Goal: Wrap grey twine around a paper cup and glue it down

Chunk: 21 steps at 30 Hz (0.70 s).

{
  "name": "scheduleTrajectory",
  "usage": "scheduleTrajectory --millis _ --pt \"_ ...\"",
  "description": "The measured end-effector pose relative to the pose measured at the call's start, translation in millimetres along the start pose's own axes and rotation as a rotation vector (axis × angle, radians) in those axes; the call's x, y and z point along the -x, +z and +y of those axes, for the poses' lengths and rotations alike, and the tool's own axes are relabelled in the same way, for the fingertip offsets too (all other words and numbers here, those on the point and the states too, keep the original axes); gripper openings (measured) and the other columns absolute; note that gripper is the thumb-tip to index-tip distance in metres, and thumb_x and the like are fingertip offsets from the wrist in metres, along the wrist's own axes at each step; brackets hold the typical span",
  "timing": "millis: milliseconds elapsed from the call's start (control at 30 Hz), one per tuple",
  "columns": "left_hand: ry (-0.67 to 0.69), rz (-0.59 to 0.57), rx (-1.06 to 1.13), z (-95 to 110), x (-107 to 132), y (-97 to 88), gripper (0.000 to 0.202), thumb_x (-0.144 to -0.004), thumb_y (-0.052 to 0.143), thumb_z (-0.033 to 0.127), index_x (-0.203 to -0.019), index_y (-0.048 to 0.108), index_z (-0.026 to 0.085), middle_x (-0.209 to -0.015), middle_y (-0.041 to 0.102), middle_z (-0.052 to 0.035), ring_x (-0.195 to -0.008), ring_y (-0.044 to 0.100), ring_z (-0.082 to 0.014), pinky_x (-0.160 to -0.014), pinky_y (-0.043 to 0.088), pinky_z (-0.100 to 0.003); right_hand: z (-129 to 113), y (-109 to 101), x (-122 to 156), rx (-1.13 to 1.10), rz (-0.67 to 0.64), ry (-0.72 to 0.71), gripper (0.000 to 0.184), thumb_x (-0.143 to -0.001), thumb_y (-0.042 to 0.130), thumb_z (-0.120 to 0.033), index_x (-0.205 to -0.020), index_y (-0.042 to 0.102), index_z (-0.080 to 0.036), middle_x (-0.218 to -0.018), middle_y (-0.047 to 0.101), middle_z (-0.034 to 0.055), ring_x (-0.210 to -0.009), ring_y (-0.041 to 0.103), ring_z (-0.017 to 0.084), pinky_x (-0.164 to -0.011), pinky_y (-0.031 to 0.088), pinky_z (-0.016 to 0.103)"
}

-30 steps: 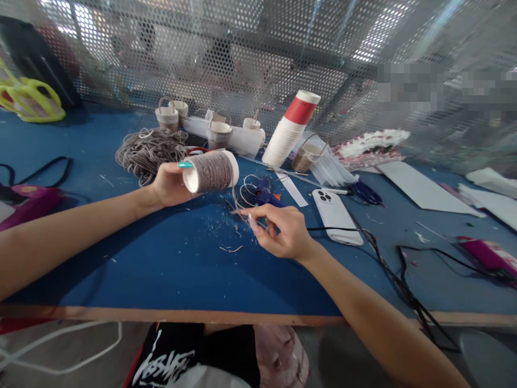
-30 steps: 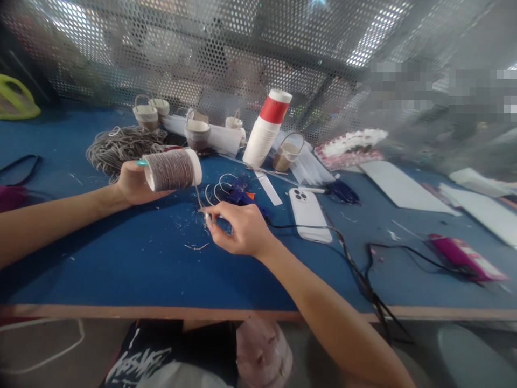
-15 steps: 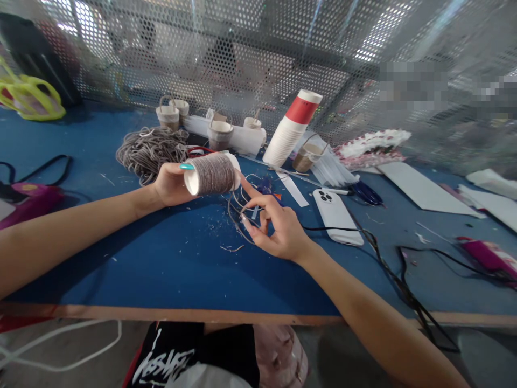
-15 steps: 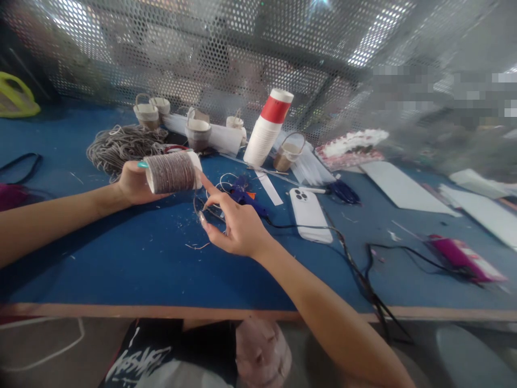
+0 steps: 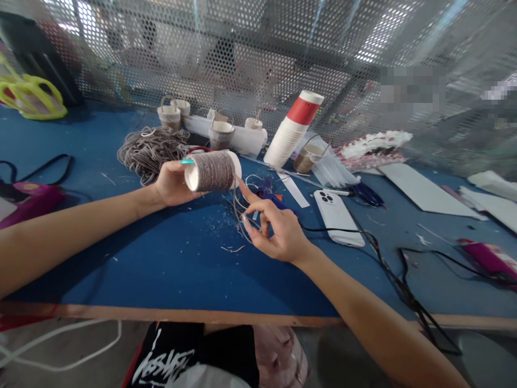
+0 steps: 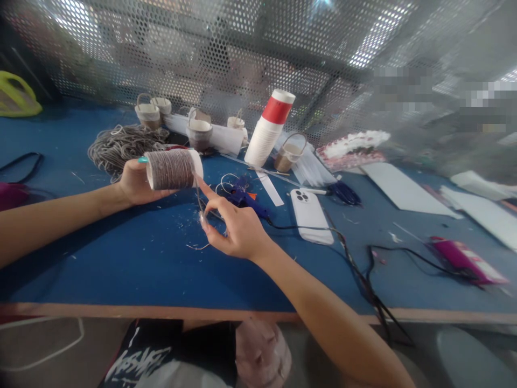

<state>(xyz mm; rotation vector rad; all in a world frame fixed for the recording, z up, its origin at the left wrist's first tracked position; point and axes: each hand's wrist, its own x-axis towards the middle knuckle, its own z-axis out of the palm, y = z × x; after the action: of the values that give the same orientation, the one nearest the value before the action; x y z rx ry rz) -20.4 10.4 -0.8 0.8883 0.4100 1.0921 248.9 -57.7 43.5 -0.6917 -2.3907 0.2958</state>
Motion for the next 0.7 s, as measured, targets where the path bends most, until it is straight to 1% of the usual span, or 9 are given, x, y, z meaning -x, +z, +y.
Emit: scheduleTrajectory --millis 67,100,200,300,367,467,533,600,700 --pt "0.006 0.003 0.024 0.0 0.2 0.5 0.056 -0.065 0.068 0.032 -0.119 0.066 0.017 -0.103 0.077 -0.0061 -0.124 0.060 -0.0359 -0.111 0.040 -0.054 0.6 0.0 -0.1 -0.006 -0.009 -0.001 0.006 -0.089 0.049 -0.027 -0.092 0.045 -0.025 -0.087 0.076 0.0003 -0.038 0.049 0.005 -0.041 0.038 0.024" --pt "0.009 0.004 0.033 0.0 0.2 1.2 0.056 -0.065 0.069 0.031 -0.119 0.066 0.017 -0.103 0.077 -0.0055 -0.121 0.062 -0.0341 -0.110 0.042 -0.053 0.9 0.1 0.2 -0.006 -0.015 -0.007 0.006 -0.088 0.050 -0.027 -0.092 0.045 -0.024 -0.098 0.078 0.0039 -0.038 0.049 0.005 -0.041 0.038 0.024" --pt "0.025 0.005 0.071 -0.2 -0.1 4.3 0.057 -0.062 0.071 0.029 -0.117 0.066 0.018 -0.102 0.078 -0.0028 -0.105 0.068 -0.0272 -0.106 0.047 -0.049 1.8 1.5 2.2 0.013 0.011 -0.071 0.008 -0.088 0.052 -0.020 -0.088 0.045 -0.024 -0.128 0.073 0.0127 -0.037 0.048 0.002 -0.040 0.039 0.023" --pt "0.037 0.006 0.096 -0.5 -0.6 6.2 0.055 -0.062 0.072 0.031 -0.115 0.067 0.018 -0.103 0.078 -0.0025 -0.101 0.068 -0.0244 -0.103 0.050 -0.047 1.4 3.6 5.0 0.046 0.137 -0.146 0.010 -0.088 0.051 -0.016 -0.089 0.045 -0.024 -0.130 0.072 0.0128 -0.035 0.042 0.002 -0.039 0.039 0.023" --pt "0.033 -0.002 0.065 -0.6 -0.8 5.4 0.055 -0.064 0.071 0.033 -0.116 0.066 0.018 -0.106 0.077 -0.0035 -0.104 0.068 -0.0254 -0.105 0.048 -0.049 0.7 4.8 6.1 0.040 0.199 -0.134 0.012 -0.088 0.051 -0.019 -0.096 0.046 -0.025 -0.130 0.071 0.0128 -0.036 0.043 0.003 -0.037 0.039 0.024" --pt "0.019 -0.013 0.003 -0.9 -0.8 1.4 0.061 -0.065 0.070 0.035 -0.123 0.063 0.018 -0.108 0.076 -0.0057 -0.114 0.064 -0.0303 -0.110 0.042 -0.052 0.9 5.9 5.7 -0.025 0.162 -0.054 0.024 -0.087 0.053 -0.023 -0.110 0.044 -0.025 -0.135 0.067 0.0141 -0.040 0.048 0.003 -0.038 0.040 0.024" --pt "0.000 -0.008 -0.008 -1.2 -0.8 -1.7 0.063 -0.065 0.068 0.035 -0.125 0.062 0.017 -0.108 0.076 -0.0073 -0.121 0.061 -0.0337 -0.111 0.040 -0.053 2.4 6.2 4.4 -0.062 0.090 -0.016 0.026 -0.088 0.053 -0.026 -0.113 0.043 -0.024 -0.127 0.069 0.0119 -0.042 0.051 0.003 -0.039 0.041 0.023" --pt "-0.009 -0.003 -0.001 -1.5 -0.8 -3.5 0.064 -0.065 0.068 0.034 -0.125 0.062 0.016 -0.109 0.076 -0.0078 -0.124 0.059 -0.0349 -0.111 0.040 -0.053 4.4 6.2 3.2 -0.075 0.032 0.011 0.026 -0.089 0.054 -0.029 -0.112 0.043 -0.024 -0.104 0.074 0.0048 -0.042 0.054 0.005 -0.041 0.041 0.022" --pt "-0.001 0.005 0.020 -1.4 -0.7 -2.5 0.062 -0.064 0.067 0.033 -0.123 0.062 0.016 -0.106 0.076 -0.0066 -0.121 0.060 -0.0340 -0.111 0.040 -0.054 6.3 5.5 2.3 -0.100 -0.008 0.032 0.024 -0.090 0.053 -0.032 -0.110 0.044 -0.024 -0.067 0.065 -0.0071 -0.041 0.056 0.008 -0.042 0.039 0.022"
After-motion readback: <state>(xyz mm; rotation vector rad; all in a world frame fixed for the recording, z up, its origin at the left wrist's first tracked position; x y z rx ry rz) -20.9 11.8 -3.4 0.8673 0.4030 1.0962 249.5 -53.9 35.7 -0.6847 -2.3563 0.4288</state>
